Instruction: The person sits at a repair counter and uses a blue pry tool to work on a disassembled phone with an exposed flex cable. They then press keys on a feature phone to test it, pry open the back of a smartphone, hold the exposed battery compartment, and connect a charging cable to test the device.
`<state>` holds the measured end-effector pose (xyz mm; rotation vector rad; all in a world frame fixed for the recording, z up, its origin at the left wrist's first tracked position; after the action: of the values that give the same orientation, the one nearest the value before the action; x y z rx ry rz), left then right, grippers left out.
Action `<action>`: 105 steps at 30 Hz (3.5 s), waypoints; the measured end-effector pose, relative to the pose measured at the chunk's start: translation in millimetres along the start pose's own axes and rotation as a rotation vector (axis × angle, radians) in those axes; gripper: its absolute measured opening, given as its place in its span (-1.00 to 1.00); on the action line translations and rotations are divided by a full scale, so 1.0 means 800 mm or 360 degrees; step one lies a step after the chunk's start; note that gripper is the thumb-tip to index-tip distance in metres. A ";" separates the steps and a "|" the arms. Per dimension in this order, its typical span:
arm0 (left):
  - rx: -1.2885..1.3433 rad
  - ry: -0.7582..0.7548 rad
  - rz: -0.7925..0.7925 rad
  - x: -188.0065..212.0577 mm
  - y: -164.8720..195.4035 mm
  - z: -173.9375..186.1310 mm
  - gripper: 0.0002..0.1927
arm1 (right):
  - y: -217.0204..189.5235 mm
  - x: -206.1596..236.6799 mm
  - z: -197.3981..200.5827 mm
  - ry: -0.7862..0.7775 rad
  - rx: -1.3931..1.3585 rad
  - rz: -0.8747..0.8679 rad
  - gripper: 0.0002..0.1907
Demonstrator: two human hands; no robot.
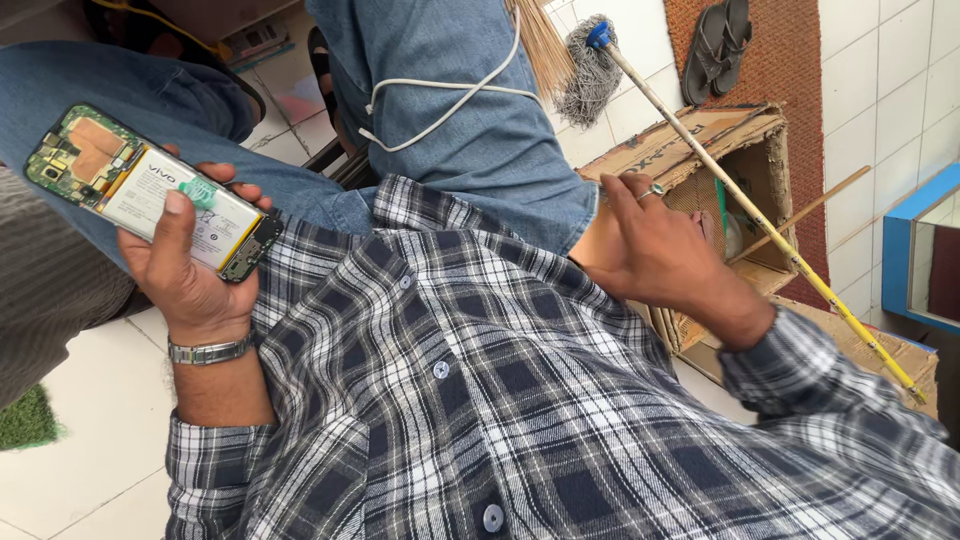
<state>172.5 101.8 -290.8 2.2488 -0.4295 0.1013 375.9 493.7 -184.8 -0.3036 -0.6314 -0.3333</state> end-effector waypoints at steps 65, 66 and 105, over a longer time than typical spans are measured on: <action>0.0040 0.0077 0.0009 0.008 -0.003 -0.020 -0.59 | -0.019 -0.004 0.092 -0.0259 -0.2207 0.0554 -0.01; 0.0034 0.0071 0.0003 0.007 -0.003 -0.017 -0.60 | -0.003 0.004 0.089 -0.0290 -0.1990 0.0369 0.03; 0.0088 0.0131 0.0017 0.005 0.000 -0.015 -0.62 | -0.034 -0.046 0.029 0.0202 -0.0191 0.0410 -0.28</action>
<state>177.3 109.2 -282.0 2.2873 -0.3990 0.2132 325.1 485.5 -184.9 -0.4702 -0.4415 -0.1416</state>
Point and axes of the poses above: each hand's wrist, its own x-axis away from the middle knuckle, its own z-axis out of the back of the hand, y = z × x, the point moved 4 cm from there along -x, towards the middle knuckle, and after that the axes turned 1 degree about -z, right-handed, at the moved point
